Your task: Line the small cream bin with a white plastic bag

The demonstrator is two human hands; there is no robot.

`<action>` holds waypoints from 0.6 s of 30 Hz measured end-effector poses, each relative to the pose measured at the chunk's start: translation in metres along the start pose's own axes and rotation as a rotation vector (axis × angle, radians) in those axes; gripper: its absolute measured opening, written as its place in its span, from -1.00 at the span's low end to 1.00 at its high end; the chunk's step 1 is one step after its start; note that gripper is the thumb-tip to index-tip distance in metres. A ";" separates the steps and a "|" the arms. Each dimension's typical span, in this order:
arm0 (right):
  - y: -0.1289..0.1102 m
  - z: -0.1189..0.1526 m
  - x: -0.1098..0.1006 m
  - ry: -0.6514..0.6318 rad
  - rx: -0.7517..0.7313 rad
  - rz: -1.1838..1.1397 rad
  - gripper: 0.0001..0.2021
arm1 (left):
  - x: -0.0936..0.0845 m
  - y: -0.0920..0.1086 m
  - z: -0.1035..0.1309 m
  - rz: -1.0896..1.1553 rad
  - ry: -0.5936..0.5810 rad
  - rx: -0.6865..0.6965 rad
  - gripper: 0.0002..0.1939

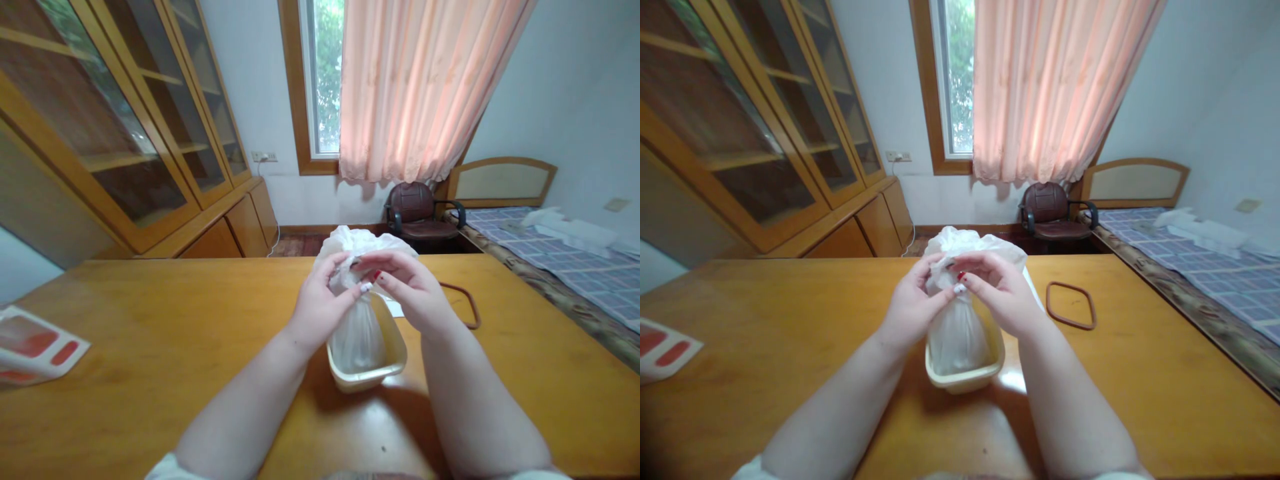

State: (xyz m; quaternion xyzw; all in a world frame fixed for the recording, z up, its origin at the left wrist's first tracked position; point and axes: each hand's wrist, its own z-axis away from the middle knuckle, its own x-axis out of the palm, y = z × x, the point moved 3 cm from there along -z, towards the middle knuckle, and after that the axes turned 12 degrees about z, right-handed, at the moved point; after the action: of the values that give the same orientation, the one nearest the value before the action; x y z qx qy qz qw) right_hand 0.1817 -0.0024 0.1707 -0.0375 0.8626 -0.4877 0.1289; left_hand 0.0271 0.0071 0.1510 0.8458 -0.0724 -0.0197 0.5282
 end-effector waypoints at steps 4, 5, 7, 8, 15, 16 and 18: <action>0.003 -0.001 -0.012 0.026 0.049 0.165 -0.76 | -0.005 -0.010 -0.008 0.311 0.075 -0.096 -0.75; 0.003 -0.001 -0.015 -0.020 0.078 0.261 -0.73 | -0.006 -0.011 -0.008 0.382 0.081 -0.119 -0.77; 0.005 -0.001 -0.019 -0.144 0.119 0.430 -0.71 | -0.004 -0.012 -0.008 0.523 0.078 -0.167 -0.74; 0.007 -0.001 -0.021 -0.197 0.120 0.480 -0.71 | -0.003 -0.012 -0.008 0.589 0.071 -0.196 -0.71; 0.040 0.003 -0.021 -0.227 0.169 0.389 -0.55 | 0.012 -0.018 -0.004 0.726 -0.119 -0.422 -0.56; 0.044 0.003 -0.019 -0.223 0.176 0.361 -0.53 | 0.012 -0.020 -0.004 0.668 -0.116 -0.422 -0.58; 0.048 0.002 -0.013 -0.222 0.155 0.279 -0.51 | 0.009 -0.024 -0.005 0.502 -0.054 -0.380 -0.63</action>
State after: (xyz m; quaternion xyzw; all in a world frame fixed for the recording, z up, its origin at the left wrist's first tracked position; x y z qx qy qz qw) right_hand 0.1972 0.0231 0.1315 0.0389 0.7997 -0.5232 0.2919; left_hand 0.0388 0.0205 0.1318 0.6869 -0.2879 0.0756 0.6629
